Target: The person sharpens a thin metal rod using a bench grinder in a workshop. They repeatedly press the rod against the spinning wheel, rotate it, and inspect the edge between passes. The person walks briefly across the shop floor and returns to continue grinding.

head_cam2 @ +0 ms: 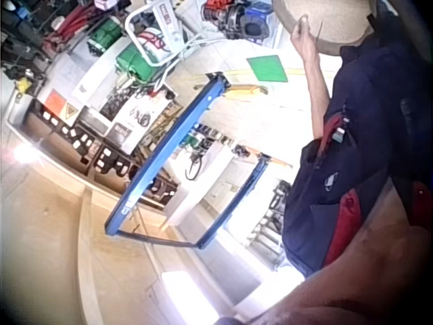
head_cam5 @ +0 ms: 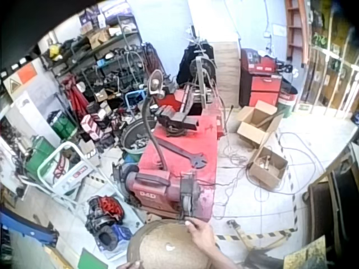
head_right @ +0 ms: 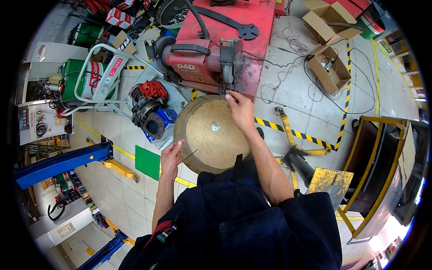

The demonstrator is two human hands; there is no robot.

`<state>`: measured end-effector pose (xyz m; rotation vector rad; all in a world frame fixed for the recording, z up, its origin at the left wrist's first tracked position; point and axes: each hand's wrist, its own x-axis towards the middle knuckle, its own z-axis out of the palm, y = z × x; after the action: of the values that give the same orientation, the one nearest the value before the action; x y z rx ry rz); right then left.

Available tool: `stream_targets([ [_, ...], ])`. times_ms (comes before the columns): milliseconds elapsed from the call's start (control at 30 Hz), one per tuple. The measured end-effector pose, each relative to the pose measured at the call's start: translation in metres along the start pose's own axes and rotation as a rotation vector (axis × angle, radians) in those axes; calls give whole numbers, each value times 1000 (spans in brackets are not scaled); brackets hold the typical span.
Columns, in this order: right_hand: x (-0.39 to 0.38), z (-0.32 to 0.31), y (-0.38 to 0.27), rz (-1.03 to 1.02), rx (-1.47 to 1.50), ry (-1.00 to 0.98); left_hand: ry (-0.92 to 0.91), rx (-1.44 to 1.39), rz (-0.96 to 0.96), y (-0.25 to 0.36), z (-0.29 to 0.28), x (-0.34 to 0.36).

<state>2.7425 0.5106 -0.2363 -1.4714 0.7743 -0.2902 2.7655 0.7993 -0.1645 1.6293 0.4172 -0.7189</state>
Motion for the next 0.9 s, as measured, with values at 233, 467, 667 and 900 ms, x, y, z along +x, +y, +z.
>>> stream_targets([
  [233, -3, -2, -5, -37, -80, 28, -2, -12, 8, -3, -2, 0],
  [467, -4, -2, -11, -45, -107, 124, 3, -3, 5, -3, -1, -2],
  [667, -4, 5, -15, -341, -460, 203, 51, 24, 28, -5, 3, 6],
  [900, -5, -11, -18, -162, -400, 122, 84, -321, -25, 5, 67, 96],
])
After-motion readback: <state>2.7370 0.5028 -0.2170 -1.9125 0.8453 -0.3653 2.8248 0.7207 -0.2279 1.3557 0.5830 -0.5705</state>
